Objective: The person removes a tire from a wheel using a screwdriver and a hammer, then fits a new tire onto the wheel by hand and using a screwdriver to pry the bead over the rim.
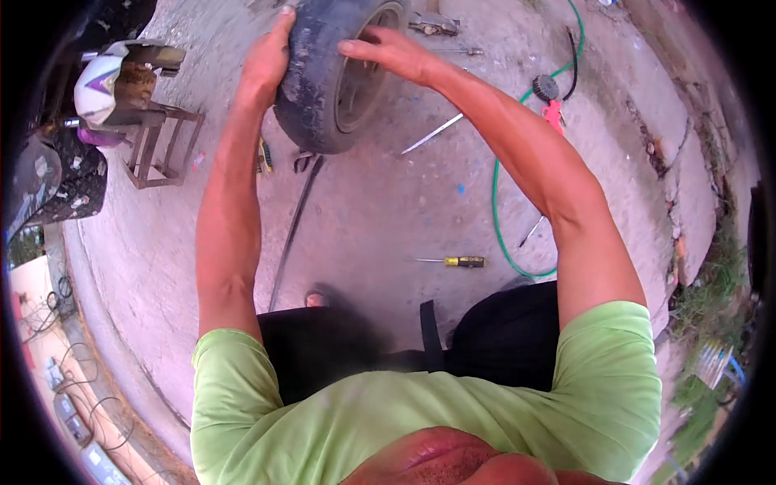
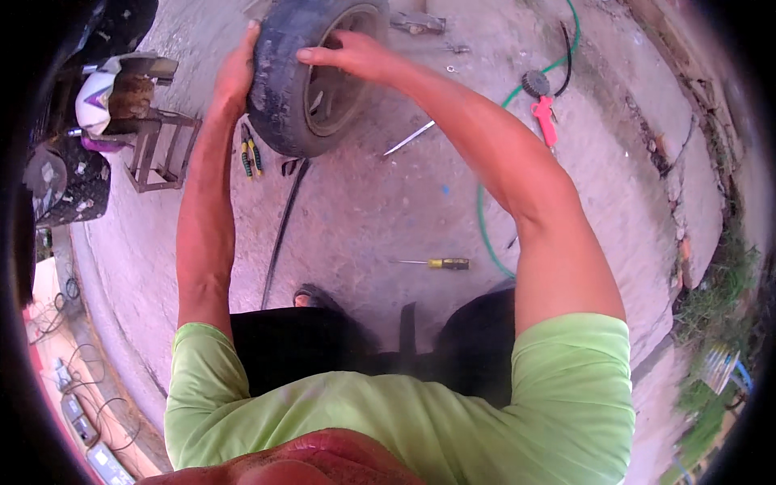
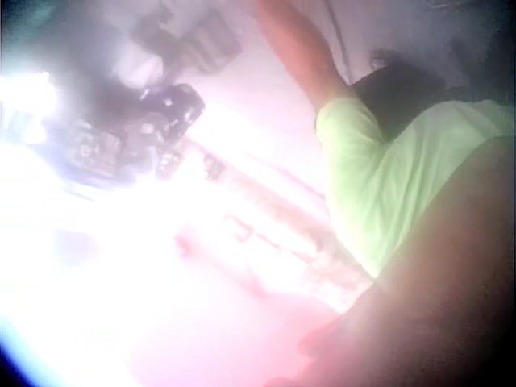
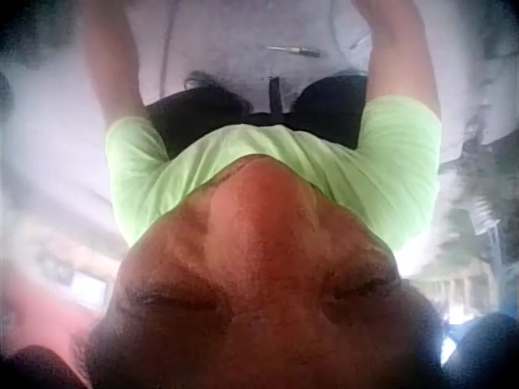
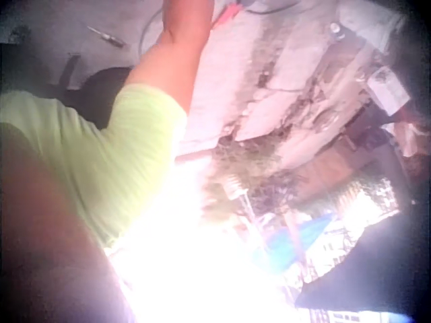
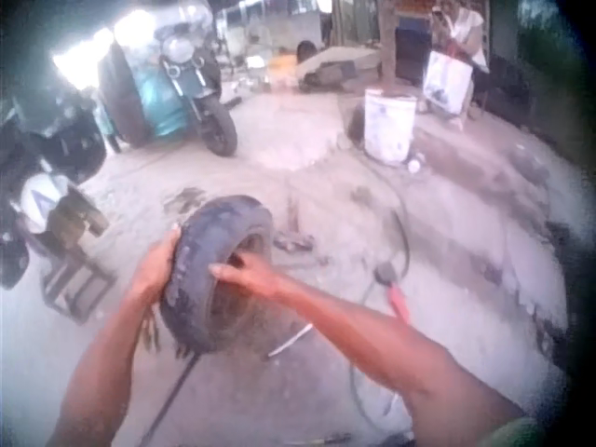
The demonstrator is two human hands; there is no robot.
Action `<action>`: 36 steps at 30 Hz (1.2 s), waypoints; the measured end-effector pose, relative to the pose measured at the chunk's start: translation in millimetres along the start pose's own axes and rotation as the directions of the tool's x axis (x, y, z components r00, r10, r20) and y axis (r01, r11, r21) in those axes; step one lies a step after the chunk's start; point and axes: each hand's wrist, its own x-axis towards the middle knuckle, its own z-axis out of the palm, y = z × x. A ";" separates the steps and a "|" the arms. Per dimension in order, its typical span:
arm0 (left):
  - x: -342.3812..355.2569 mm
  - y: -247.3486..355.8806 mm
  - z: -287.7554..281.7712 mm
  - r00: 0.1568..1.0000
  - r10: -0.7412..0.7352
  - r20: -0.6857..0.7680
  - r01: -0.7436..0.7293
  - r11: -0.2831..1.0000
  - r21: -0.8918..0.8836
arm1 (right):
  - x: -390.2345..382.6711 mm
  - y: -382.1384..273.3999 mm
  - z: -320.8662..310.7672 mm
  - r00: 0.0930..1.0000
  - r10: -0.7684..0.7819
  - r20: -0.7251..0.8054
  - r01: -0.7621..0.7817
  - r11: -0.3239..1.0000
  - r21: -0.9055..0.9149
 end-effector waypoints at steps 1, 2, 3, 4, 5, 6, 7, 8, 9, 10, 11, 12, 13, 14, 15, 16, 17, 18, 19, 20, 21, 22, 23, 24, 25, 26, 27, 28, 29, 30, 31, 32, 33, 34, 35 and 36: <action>4.4 2.5 0.2 1.000 -0.004 -0.028 0.005 1.000 0.005 | 4.0 2.8 1.1 1.000 -0.004 -0.007 0.004 0.999 0.043; 7.9 5.3 3.9 0.999 0.049 0.001 -0.049 0.997 -0.055 | 8.7 7.8 -0.5 1.000 -0.010 -0.014 0.011 0.997 0.083; 9.1 5.9 7.1 0.999 0.047 0.006 -0.047 0.998 -0.030 | 12.6 12.9 -3.0 1.000 -0.015 -0.021 0.018 0.993 0.121; 7.9 4.8 8.0 0.999 0.045 0.010 -0.045 0.999 -0.007 | 16.1 17.9 -6.9 1.000 0.002 -0.020 0.001 0.993 0.117; 5.7 9.0 5.0 0.999 0.044 0.007 -0.044 0.999 0.024 | 22.0 18.3 -6.2 1.000 0.011 -0.013 -0.010 0.993 0.120; 13.7 5.0 1.4 0.999 0.046 -0.018 -0.045 0.999 0.017 | 26.3 19.0 -6.5 1.000 0.022 -0.005 -0.021 0.992 0.122; 25.0 -3.8 -3.9 0.998 0.047 -0.043 -0.047 0.999 0.008 | 29.5 19.9 -9.1 1.000 0.020 0.010 -0.022 0.992 0.127; 26.2 -6.7 -6.2 0.997 0.041 -0.073 -0.041 0.999 -0.005 | 31.3 18.6 -9.3 0.999 0.023 0.034 -0.028 0.991 0.131; 28.6 -8.1 -9.5 0.995 0.046 -0.087 -0.040 0.996 0.074 | 33.0 17.7 -9.0 0.998 0.027 0.057 -0.034 0.990 0.135; 31.8 -8.4 -14.0 0.994 0.052 -0.101 -0.037 0.988 0.151 | 34.9 18.9 -7.8 0.999 0.019 0.038 -0.024 0.989 0.144; 30.4 -6.0 -12.2 0.992 0.055 -0.110 -0.030 0.975 0.221 | 34.6 24.0 -8.7 1.000 0.019 0.017 -0.021 0.989 0.148; 26.5 -2.6 -8.3 0.986 0.106 -0.132 -0.067 0.960 0.273 | 34.4 26.5 -8.9 1.000 0.017 -0.002 -0.017 0.989 0.150; 22.4 0.0 -3.1 0.976 0.157 -0.150 -0.101 0.940 0.326 | 32.9 29.4 -9.0 0.999 0.004 -0.039 0.001 0.992 0.128; 18.7 0.2 -3.3 0.964 0.207 -0.167 -0.131 0.916 0.380 | 28.8 25.8 -5.4 0.997 -0.010 -0.074 0.018 0.994 0.108; 17.7 0.2 -6.1 0.967 0.194 -0.164 -0.121 0.919 0.376 | 26.4 22.3 -3.6 0.993 -0.027 -0.112 0.037 0.996 0.086; 16.6 -0.5 -8.5 0.970 0.181 -0.160 -0.110 0.922 0.372 | 25.8 19.8 -1.4 0.994 -0.018 -0.109 0.026 0.997 0.067; 16.9 -2.5 -9.8 0.974 0.168 -0.154 -0.102 0.925 0.365 | 25.4 18.5 -0.5 0.994 -0.009 -0.109 0.014 0.999 0.046; 18.2 -5.7 -9.8 0.976 0.150 -0.158 -0.092 0.940 0.328 | 25.1 19.5 1.1 0.994 0.002 -0.109 0.001 1.000 0.023; 20.0 -9.1 -8.2 0.978 0.131 -0.160 -0.081 0.954 0.288 | 27.5 28.9 3.5 0.990 -0.018 -0.140 0.019 1.000 0.009; 21.3 -8.9 -10.9 0.978 0.118 -0.172 -0.074 0.967 0.244 | 33.7 31.7 6.5 0.985 -0.048 -0.164 0.047 0.999 -0.012; 22.6 -9.3 -11.7 0.953 0.264 -0.150 -0.182 0.891 0.417 | 37.9 34.8 7.9 0.979 -0.077 -0.188 0.072 0.997 -0.035; 24.2 -10.3 -9.6 0.912 0.399 -0.101 -0.275 0.773 0.572 | 38.4 38.5 4.6 0.975 -0.096 -0.198 0.112 0.991 0.071; 20.7 -13.8 -10.6 0.859 0.510 -0.038 -0.336 0.618 0.711 | 37.1 33.3 5.3 0.973 -0.115 -0.198 0.152 0.971 0.185; -12.6 21.2 16.9 0.965 0.238 -0.114 -0.145 0.840 0.523 | 28.7 37.2 -2.6 0.970 -0.111 -0.214 0.171 0.943 0.284; -6.4 13.3 4.0 0.948 0.273 -0.162 -0.159 0.851 0.501 | 23.0 19.7 2.4 0.973 -0.035 -0.227 0.086 0.972 0.220; 11.0 -5.8 -8.8 0.931 0.301 -0.208 -0.172 0.862 0.478 | 14.2 2.4 9.1 0.969 0.045 -0.245 -0.006 0.988 0.156; 15.1 -10.4 -8.7 0.913 0.328 -0.241 -0.196 0.874 0.445 | 7.3 -8.3 7.8 0.951 0.127 -0.282 -0.108 0.991 0.083; 17.1 -15.8 -10.6 0.942 0.210 -0.262 -0.126 0.944 0.304 | 7.0 -14.7 7.1 0.939 0.270 -0.213 -0.259 0.963 0.078; 13.9 -7.8 -2.9 0.962 0.090 -0.259 -0.052 0.987 0.151 | 5.0 -20.8 4.9 0.899 0.411 -0.152 -0.406 0.912 0.061; 10.6 -0.3 3.5 0.971 -0.022 -0.239 0.022 1.000 -0.002 | 4.6 -27.1 4.6 0.838 0.538 -0.096 -0.537 0.843 0.034; 7.5 2.5 9.1 0.969 -0.045 -0.243 0.038 0.999 -0.034 | 4.9 -22.8 11.7 0.881 0.465 -0.090 -0.437 0.871 0.224; 7.4 9.3 21.4 0.970 -0.063 -0.236 0.046 0.996 -0.078 | 3.9 -12.9 15.6 0.914 0.389 -0.114 -0.318 0.862 0.395; 3.5 11.8 28.9 0.967 -0.089 -0.239 0.064 0.992 -0.111 | 5.9 -5.1 21.7 0.940 0.313 -0.134 -0.190 0.807 0.559; -2.4 12.6 36.3 0.978 -0.053 -0.202 0.027 0.991 -0.133 | 10.7 -0.5 16.5 0.929 0.359 -0.096 -0.225 0.749 0.623; -10.6 9.4 39.7 0.985 -0.021 -0.173 -0.006 0.988 -0.152 | 8.2 -4.2 14.8 0.926 0.370 -0.079 -0.254 0.763 0.594; -22.7 7.7 46.3 0.994 -0.028 -0.102 -0.012 0.932 -0.363 | 4.7 -14.6 8.9 0.922 0.381 -0.067 -0.281 0.778 0.561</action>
